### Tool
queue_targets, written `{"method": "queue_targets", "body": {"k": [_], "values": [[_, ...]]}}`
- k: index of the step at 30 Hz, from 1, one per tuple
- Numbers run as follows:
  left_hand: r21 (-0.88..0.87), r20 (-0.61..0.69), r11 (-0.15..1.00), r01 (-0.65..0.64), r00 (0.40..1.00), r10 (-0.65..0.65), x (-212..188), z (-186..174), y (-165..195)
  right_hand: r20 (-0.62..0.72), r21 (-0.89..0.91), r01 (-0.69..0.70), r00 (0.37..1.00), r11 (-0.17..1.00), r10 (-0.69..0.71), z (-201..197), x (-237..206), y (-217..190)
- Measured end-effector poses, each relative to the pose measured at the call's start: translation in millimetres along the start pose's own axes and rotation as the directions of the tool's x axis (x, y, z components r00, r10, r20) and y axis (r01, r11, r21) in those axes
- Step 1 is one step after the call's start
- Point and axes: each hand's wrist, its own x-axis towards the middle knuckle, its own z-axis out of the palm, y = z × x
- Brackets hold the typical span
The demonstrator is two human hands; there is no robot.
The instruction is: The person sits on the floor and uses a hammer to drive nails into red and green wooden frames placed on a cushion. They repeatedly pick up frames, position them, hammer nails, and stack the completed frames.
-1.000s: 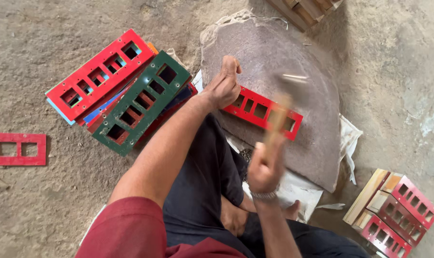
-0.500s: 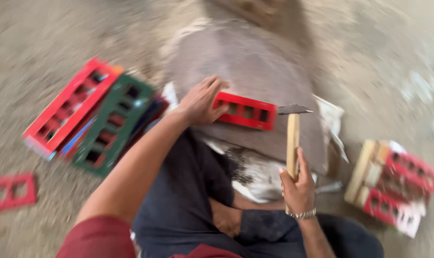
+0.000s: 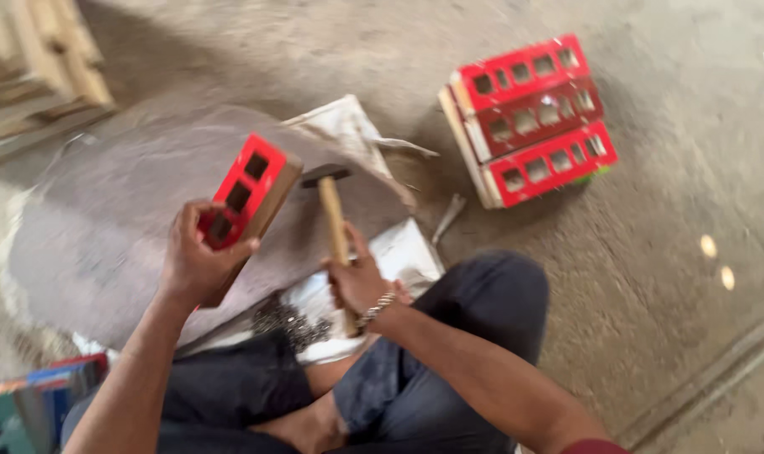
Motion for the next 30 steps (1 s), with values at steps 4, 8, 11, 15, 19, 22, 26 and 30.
{"method": "queue_targets", "body": {"k": [4,8,11,15,19,22,26,30], "values": [[-0.217,0.142,0.962,-0.163,0.97,0.197,64.2,52.1,72.4,0.04,0.137,-0.114,0.993,0.984,0.109,24.3,0.2,-8.2],[-0.044,0.252,0.82,-0.57,0.788,0.562,120.3,121.5,152.7,0.124,0.208,-0.082,0.991,0.975,0.057,33.0,-4.9,-11.3],[-0.088,0.368,0.687,-0.721,0.617,0.695,144.8,177.2,203.4,0.148,0.115,-0.051,0.988,0.992,0.034,38.4,-8.2,-8.4],[0.01,0.443,0.455,-0.891,0.412,0.796,154.9,246.5,245.0,0.171,0.098,-0.029,0.985,0.995,0.012,45.5,-17.5,-3.2],[0.159,0.515,0.313,-0.936,0.349,0.783,148.1,272.9,240.6,0.157,0.167,-0.09,0.986,0.982,0.064,52.9,-28.3,-4.7],[0.062,0.57,0.408,-0.911,0.368,0.734,131.4,267.6,227.0,0.15,0.202,-0.121,0.984,0.972,0.091,58.9,-29.4,-9.8],[0.065,0.573,0.606,-0.793,0.527,0.628,98.9,264.8,232.7,0.143,0.222,-0.136,0.984,0.966,0.105,62.6,-22.1,-16.9],[0.136,0.49,0.722,-0.678,0.679,0.546,72.0,283.4,258.7,0.145,0.23,-0.148,0.983,0.962,0.116,67.8,-25.5,-20.1]]}}
